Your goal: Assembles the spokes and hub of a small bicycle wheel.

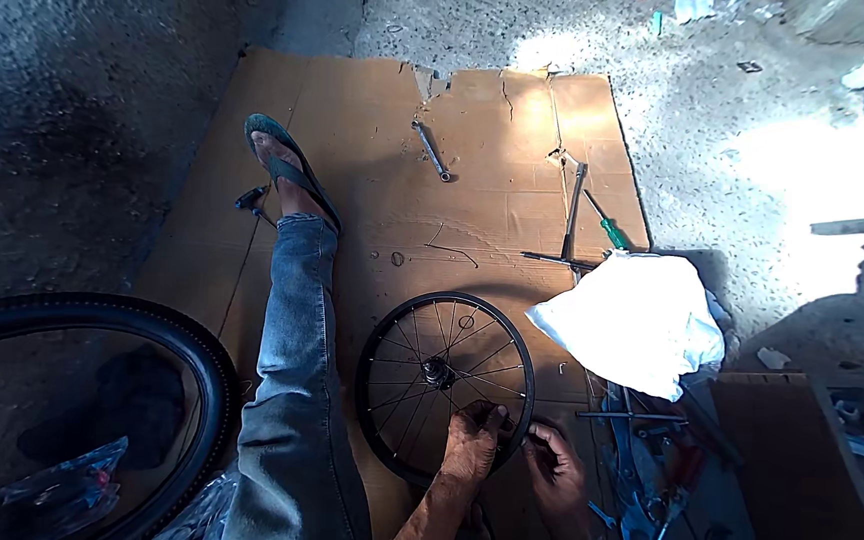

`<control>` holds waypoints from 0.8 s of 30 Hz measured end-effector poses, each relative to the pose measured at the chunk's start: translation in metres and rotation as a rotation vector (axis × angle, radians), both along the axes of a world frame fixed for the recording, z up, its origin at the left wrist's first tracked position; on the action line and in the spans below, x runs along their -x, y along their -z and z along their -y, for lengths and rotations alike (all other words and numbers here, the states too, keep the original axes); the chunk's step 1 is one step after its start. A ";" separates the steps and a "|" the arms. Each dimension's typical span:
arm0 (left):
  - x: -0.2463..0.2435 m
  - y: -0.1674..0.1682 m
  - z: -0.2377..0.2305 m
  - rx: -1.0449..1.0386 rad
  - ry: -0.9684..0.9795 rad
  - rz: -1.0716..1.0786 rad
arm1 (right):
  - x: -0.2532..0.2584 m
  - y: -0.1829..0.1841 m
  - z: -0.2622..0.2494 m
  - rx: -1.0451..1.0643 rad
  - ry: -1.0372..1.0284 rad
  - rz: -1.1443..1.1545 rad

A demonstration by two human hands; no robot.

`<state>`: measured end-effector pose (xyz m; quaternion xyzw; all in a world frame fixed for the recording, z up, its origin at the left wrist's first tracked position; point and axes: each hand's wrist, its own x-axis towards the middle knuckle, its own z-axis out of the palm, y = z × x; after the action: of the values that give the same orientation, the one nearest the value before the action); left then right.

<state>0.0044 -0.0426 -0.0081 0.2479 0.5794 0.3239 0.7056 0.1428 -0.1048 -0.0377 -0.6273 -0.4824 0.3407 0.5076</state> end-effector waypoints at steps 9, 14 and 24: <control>0.008 -0.001 -0.002 -0.025 0.139 -0.076 | -0.004 0.010 -0.003 -0.074 -0.044 0.342; 0.008 0.001 0.000 -0.042 0.147 -0.078 | -0.006 0.008 -0.005 -0.062 -0.052 0.236; 0.009 -0.002 -0.001 -0.027 0.159 -0.067 | -0.011 0.009 -0.006 -0.057 -0.098 0.298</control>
<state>-0.0047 -0.0416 -0.0063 0.3131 0.5768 0.2664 0.7059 0.1542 -0.0984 -0.0463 -0.6320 -0.5919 0.2546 0.4307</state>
